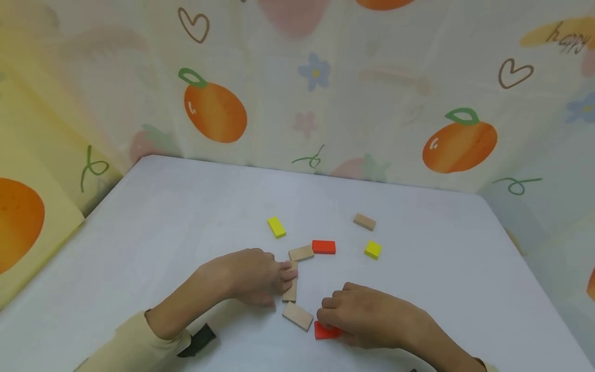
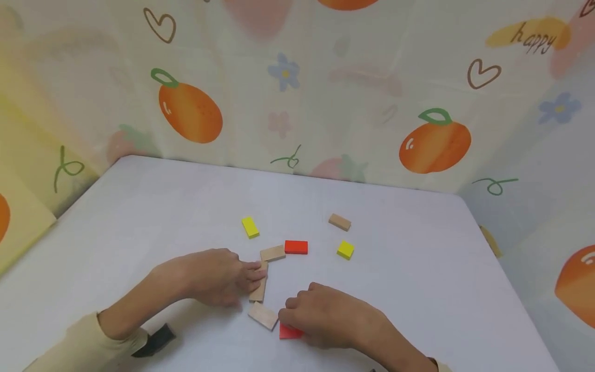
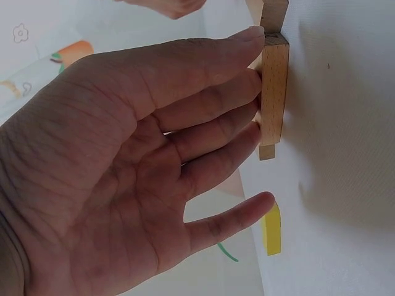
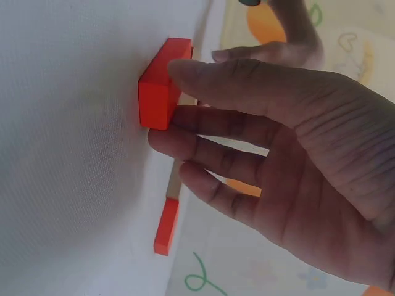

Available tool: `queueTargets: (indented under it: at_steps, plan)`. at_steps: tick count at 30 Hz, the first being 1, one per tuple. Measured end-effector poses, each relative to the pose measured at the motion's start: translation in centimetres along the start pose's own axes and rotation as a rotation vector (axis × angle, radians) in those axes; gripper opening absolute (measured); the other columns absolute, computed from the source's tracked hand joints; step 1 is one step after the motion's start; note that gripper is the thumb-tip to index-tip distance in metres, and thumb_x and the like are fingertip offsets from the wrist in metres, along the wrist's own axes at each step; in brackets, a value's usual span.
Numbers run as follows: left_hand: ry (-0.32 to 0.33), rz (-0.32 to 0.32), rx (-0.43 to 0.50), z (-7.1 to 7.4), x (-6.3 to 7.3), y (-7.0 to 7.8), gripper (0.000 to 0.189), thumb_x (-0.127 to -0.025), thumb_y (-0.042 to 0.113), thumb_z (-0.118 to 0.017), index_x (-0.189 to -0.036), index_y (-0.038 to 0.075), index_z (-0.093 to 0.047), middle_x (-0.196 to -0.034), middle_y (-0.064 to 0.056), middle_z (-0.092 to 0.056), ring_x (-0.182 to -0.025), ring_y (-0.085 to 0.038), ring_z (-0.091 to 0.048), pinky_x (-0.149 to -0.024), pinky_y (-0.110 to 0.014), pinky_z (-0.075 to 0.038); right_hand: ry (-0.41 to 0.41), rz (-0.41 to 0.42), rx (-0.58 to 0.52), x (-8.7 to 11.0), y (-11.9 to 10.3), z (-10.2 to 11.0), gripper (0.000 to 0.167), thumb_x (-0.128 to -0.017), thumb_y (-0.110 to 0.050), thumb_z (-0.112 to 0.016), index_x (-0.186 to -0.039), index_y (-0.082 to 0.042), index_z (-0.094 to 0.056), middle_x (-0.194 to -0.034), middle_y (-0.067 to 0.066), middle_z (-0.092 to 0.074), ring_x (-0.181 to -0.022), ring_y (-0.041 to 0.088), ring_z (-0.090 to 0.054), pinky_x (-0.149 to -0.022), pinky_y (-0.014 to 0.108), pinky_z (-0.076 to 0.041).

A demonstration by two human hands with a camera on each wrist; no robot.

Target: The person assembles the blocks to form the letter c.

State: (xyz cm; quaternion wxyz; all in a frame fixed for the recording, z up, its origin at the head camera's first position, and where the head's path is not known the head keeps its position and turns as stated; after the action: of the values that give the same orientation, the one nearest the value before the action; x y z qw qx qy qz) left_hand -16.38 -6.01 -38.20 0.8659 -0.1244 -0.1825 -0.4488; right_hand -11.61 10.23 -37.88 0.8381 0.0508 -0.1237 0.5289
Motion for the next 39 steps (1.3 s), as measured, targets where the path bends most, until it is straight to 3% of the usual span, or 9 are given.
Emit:
queueTargets:
  at_steps: [10, 24, 33, 39]
  plan:
    - [-0.015, 0.011, 0.013, -0.16, -0.14, -0.01, 0.054, -0.098, 0.045, -0.071, -0.150, 0.035, -0.058, -0.160, 0.013, -0.051, -0.120, -0.019, -0.068, -0.107, -0.034, -0.055, 0.048, 0.032, -0.018, -0.19, -0.35, -0.11, 0.022, -0.091, -0.022, -0.081, -0.102, -0.024, -0.061, -0.083, -0.017, -0.055, -0.079, -0.002, -0.048, -0.082, 0.013, -0.048]
    - [0.002, 0.039, 0.090, -0.03, -0.08, -0.16, 0.056, -0.095, 0.042, -0.076, -0.147, 0.036, -0.060, -0.160, 0.010, -0.053, -0.119, -0.020, -0.068, -0.108, -0.036, -0.055, 0.010, -0.004, -0.104, -0.37, -0.03, -0.30, 0.030, -0.092, -0.030, -0.081, -0.109, -0.025, -0.057, -0.086, -0.018, -0.056, -0.081, -0.003, -0.049, -0.083, 0.013, -0.050]
    - [-0.003, 0.020, 0.060, -0.04, -0.18, -0.05, 0.056, -0.097, 0.043, -0.073, -0.150, 0.035, -0.058, -0.161, 0.011, -0.051, -0.120, -0.020, -0.068, -0.108, -0.035, -0.055, -0.012, -0.026, -0.120, -0.41, 0.08, -0.49, 0.029, -0.093, -0.029, -0.081, -0.109, -0.025, -0.058, -0.087, -0.018, -0.056, -0.082, -0.002, -0.050, -0.083, 0.013, -0.050]
    - [-0.018, 0.042, 0.090, -0.14, -0.17, -0.18, 0.056, -0.097, 0.043, -0.073, -0.150, 0.035, -0.057, -0.161, 0.011, -0.050, -0.123, -0.020, -0.067, -0.109, -0.036, -0.054, -0.021, -0.032, -0.127, -0.60, 0.14, -0.53, 0.029, -0.093, -0.030, -0.081, -0.110, -0.025, -0.059, -0.087, -0.018, -0.058, -0.082, -0.003, -0.051, -0.083, 0.013, -0.051]
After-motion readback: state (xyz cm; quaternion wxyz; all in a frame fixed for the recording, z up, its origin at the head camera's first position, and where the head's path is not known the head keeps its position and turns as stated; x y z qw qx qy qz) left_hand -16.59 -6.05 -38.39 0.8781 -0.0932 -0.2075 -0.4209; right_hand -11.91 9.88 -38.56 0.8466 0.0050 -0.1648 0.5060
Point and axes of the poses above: each hand's wrist, its own x-axis away from the middle knuckle, its own z-axis out of the back of the hand, y = z × x, the point moved 6 cm from there along -x, towards the middle knuckle
